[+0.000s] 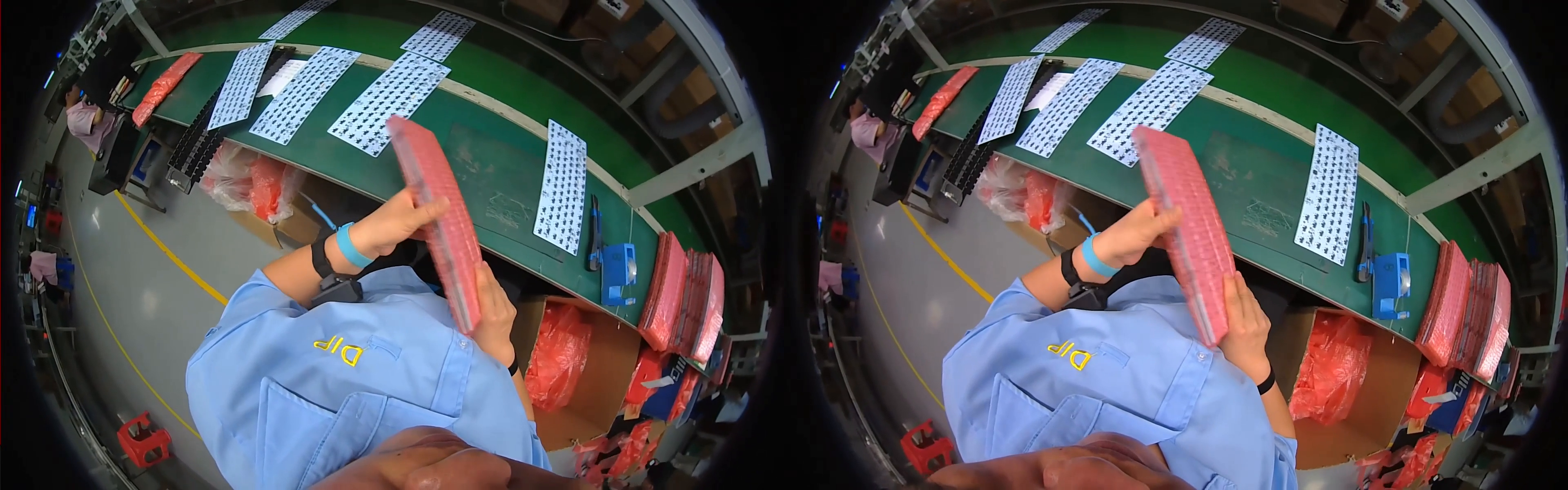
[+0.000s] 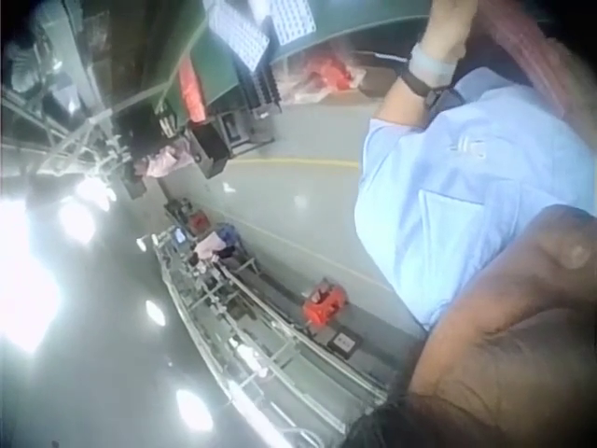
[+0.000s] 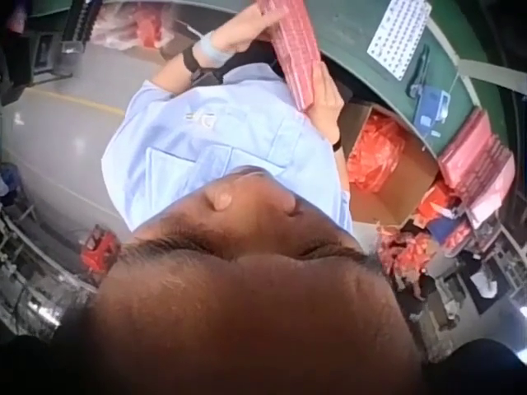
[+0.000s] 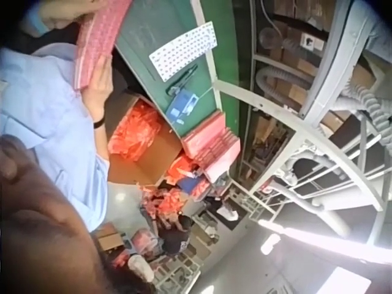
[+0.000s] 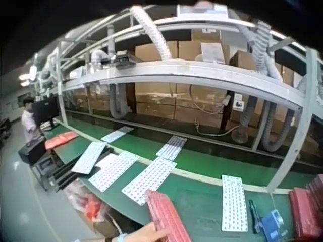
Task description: The person wraps stacks of circuit boards in pink bubble wrap by hand, pulling the wrap from a box and folding it around each stack. They then set the finished bundles aside on the workbench.
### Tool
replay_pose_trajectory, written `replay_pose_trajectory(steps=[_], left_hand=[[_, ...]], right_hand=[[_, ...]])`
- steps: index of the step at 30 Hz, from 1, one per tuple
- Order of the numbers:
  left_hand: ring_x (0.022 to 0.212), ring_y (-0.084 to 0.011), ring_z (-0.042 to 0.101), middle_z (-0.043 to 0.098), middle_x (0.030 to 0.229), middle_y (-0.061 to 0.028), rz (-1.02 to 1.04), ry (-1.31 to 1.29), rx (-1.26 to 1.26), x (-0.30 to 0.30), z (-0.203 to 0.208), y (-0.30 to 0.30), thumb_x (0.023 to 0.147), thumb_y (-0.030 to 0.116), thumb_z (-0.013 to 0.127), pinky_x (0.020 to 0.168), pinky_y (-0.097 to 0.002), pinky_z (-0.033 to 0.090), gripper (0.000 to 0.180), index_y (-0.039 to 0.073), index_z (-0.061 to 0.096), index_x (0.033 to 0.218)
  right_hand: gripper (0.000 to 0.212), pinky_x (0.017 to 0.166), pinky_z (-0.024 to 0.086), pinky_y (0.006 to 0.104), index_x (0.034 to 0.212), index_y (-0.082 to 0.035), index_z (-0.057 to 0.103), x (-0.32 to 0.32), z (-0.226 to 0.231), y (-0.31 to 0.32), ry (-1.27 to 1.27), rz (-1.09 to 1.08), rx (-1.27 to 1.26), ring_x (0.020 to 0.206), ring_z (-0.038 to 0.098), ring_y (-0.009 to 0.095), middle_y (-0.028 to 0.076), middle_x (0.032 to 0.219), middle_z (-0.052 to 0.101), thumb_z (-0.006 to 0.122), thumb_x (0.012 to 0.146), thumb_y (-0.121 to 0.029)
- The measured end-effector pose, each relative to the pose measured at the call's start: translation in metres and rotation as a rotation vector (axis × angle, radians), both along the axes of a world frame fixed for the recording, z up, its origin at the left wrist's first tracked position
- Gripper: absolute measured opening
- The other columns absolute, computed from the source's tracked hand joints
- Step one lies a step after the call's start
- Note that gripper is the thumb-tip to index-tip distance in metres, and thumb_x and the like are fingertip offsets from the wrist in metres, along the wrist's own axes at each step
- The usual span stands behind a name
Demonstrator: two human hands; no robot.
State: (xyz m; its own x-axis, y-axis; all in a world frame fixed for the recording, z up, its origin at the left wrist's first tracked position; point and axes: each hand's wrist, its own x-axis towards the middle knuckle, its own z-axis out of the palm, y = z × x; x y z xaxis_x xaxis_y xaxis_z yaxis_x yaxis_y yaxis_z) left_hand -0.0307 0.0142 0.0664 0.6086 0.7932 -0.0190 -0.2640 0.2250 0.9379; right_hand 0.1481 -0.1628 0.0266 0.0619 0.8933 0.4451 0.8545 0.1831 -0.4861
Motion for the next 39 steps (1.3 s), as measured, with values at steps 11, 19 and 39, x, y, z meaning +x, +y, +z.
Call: replay_pose_trajectory(steps=[11, 19, 39], left_hand=[[0.113, -0.0269, 0.058, 0.059, 0.122, -0.0137, -0.102, -0.391, -0.125, 0.058, 0.029, -0.02, 0.077, 0.0, 0.056, 0.1, -0.0394, 0.045, 0.055, -0.001, 0.046, 0.131], [0.127, -0.0244, 0.047, 0.048, 0.135, -0.0126, -0.631, -0.151, 0.237, 0.129, 0.074, -0.022, 0.087, 0.017, 0.067, 0.104, -0.0384, 0.04, 0.064, 0.002, 0.037, 0.142], [0.102, -0.0363, 0.065, 0.065, 0.116, -0.0221, 0.207, 1.323, 1.019, 0.074, 0.015, 0.358, 0.082, 0.044, 0.068, 0.09, -0.0416, 0.051, 0.062, -0.005, 0.063, 0.119]], right_hand=[[0.082, 0.109, 0.034, 0.0452, 0.148, 0.0, 0.023, 0.048, 0.04, -0.023, 1.589, 0.183, 0.274, 0.138, 0.036, 0.025, 0.016, 0.152, 0.031, 0.066, 0.087, -0.033], [0.051, 0.102, 0.045, 0.0435, 0.134, 0.005, 0.045, 0.114, 0.083, -0.095, 1.644, -0.254, 0.728, 0.118, 0.057, 0.03, 0.017, 0.129, 0.058, 0.056, 0.091, -0.019], [0.045, 0.08, 0.054, 0.0438, 0.12, 0.0, 0.054, 0.457, 0.013, -0.157, 1.207, -1.035, 0.551, 0.097, 0.06, 0.027, 0.012, 0.106, 0.059, 0.067, 0.09, -0.031]])
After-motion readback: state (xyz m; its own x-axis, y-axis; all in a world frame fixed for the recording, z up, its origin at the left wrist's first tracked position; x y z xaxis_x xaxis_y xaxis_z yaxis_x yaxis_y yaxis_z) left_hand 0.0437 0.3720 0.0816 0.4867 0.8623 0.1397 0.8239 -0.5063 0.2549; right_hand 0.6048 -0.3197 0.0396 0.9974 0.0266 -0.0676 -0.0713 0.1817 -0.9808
